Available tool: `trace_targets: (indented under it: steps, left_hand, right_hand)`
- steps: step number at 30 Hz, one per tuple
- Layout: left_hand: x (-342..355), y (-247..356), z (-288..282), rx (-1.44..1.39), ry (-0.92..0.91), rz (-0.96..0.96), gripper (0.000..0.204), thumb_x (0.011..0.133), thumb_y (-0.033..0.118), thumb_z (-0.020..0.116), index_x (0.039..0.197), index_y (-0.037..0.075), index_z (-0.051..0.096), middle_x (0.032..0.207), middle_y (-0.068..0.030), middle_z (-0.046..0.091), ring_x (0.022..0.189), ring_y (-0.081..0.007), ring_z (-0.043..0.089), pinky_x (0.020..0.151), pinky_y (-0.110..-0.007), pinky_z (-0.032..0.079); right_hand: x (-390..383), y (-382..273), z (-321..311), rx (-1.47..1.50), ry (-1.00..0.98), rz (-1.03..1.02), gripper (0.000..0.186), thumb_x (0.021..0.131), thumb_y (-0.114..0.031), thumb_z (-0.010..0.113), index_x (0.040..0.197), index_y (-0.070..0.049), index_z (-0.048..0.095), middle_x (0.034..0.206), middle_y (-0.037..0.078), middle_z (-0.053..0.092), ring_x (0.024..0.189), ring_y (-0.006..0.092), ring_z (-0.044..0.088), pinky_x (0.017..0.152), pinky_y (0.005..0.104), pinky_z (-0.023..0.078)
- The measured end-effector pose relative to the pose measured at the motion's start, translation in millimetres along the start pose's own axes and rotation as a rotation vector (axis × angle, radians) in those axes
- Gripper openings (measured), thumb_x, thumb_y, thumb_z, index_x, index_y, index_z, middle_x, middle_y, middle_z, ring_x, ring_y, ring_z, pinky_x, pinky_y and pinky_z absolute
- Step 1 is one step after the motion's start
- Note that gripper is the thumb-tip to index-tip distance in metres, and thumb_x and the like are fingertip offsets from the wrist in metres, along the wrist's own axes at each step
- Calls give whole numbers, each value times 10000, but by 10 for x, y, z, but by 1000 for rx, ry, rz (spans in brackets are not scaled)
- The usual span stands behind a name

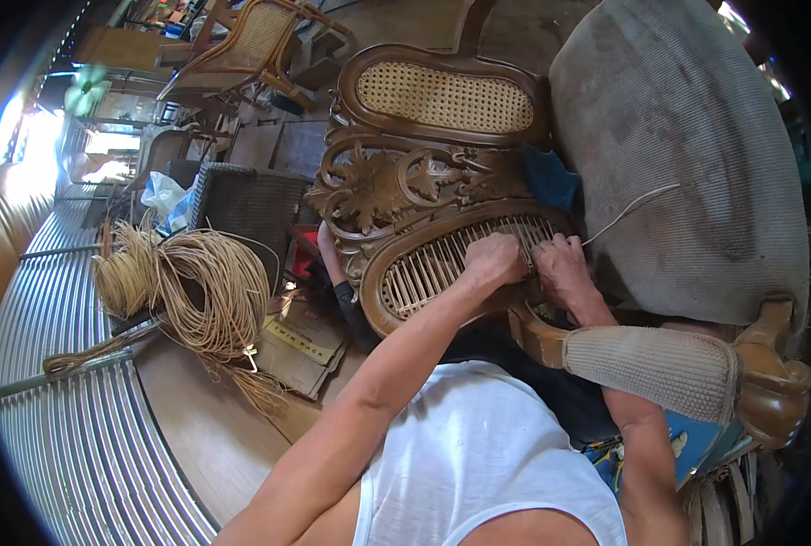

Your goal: Repairing the woven cane back of an ornate wooden chair using tools and cane strips.

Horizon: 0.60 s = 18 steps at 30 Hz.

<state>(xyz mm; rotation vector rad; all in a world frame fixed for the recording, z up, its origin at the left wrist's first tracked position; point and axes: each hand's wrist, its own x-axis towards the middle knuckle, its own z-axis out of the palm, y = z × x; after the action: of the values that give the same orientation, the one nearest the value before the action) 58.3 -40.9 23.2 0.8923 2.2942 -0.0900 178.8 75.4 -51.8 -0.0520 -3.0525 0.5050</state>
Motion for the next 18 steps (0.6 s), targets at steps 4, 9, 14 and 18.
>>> trace_targets:
  steps: [4, 9, 14, 18]
  left_hand:
    - [-385, -129, -288, 72, -74, -122, 321, 855, 319, 623, 1009, 71, 757, 1029, -191, 734, 975, -370, 710, 832, -460, 584]
    - [-1195, -715, -549, 48, -12, -293, 435, 891, 469, 631, 964, 54, 735, 975, -190, 727, 959, -369, 694, 853, -470, 536]
    - [-1647, -1186, -472, -294, 145, -356, 469, 886, 478, 696, 895, 10, 689, 754, -144, 693, 707, -254, 665, 684, -381, 513]
    - [-1745, -1558, -401, -563, 496, -387, 460, 919, 435, 717, 862, -16, 651, 661, -126, 646, 622, -165, 586, 611, -327, 479]
  right_hand:
    - [25, -27, -137, 76, 20, 1, 117, 810, -63, 600, 899, -102, 665, 932, 78, 670, 976, 281, 605, 869, 430, 413]
    - [39, 11, -207, 100, -45, -29, 142, 885, -79, 532, 934, -104, 663, 949, 86, 676, 975, 273, 629, 874, 445, 425]
    - [42, 48, -186, 183, -52, -44, 127, 870, -78, 559, 947, -102, 657, 978, 101, 671, 983, 296, 640, 864, 439, 437]
    - [-3, 117, -156, 315, -39, 101, 141, 882, -102, 607, 1018, -72, 628, 1043, 142, 636, 991, 340, 641, 845, 467, 493]
